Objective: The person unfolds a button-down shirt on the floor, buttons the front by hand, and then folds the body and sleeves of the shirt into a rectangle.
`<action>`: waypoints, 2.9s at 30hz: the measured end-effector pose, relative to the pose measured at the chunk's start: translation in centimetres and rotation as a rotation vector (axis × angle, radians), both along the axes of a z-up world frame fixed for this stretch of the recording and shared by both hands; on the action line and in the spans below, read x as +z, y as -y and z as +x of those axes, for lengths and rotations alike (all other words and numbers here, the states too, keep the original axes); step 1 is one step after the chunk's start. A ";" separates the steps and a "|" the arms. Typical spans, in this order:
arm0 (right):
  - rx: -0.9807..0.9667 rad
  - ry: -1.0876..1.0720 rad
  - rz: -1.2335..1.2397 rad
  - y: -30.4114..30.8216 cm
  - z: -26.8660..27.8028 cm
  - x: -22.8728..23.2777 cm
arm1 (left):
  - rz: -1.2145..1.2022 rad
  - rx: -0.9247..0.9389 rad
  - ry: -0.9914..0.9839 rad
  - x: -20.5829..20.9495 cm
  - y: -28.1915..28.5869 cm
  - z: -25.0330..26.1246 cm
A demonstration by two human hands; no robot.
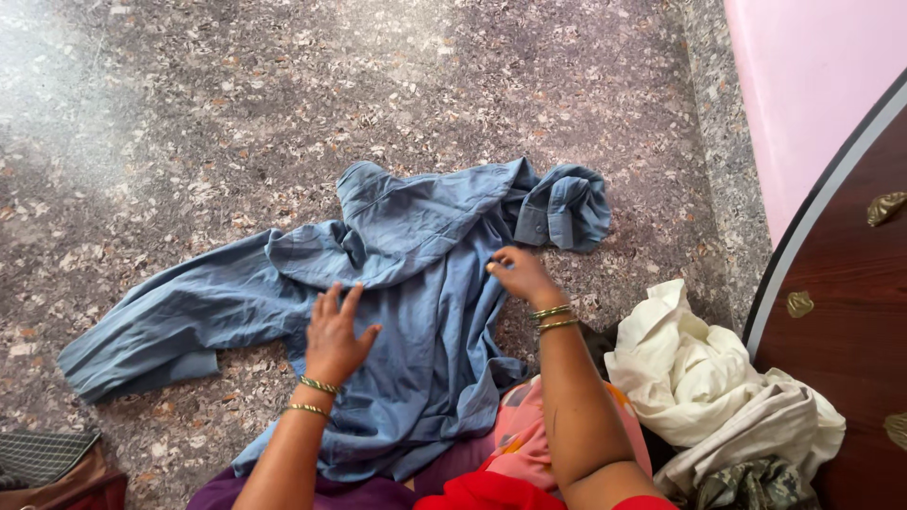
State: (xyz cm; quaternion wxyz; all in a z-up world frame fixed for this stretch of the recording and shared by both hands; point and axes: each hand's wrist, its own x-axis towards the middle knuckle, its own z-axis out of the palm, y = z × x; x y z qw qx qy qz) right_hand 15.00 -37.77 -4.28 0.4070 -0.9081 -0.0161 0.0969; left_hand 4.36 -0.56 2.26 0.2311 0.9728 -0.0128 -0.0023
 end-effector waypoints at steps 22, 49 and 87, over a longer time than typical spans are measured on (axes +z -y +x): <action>0.845 -0.365 -0.204 -12.6 -9.1 4.4 | 0.220 0.530 -0.391 -10.8 -16.0 9.3; -0.144 -0.248 -0.415 -1.0 -1.3 4.0 | -0.237 -0.310 0.126 -1.8 10.3 -0.4; -0.011 -0.194 -0.371 -6.1 -1.3 2.2 | 0.187 0.674 -0.570 -7.5 -7.9 11.3</action>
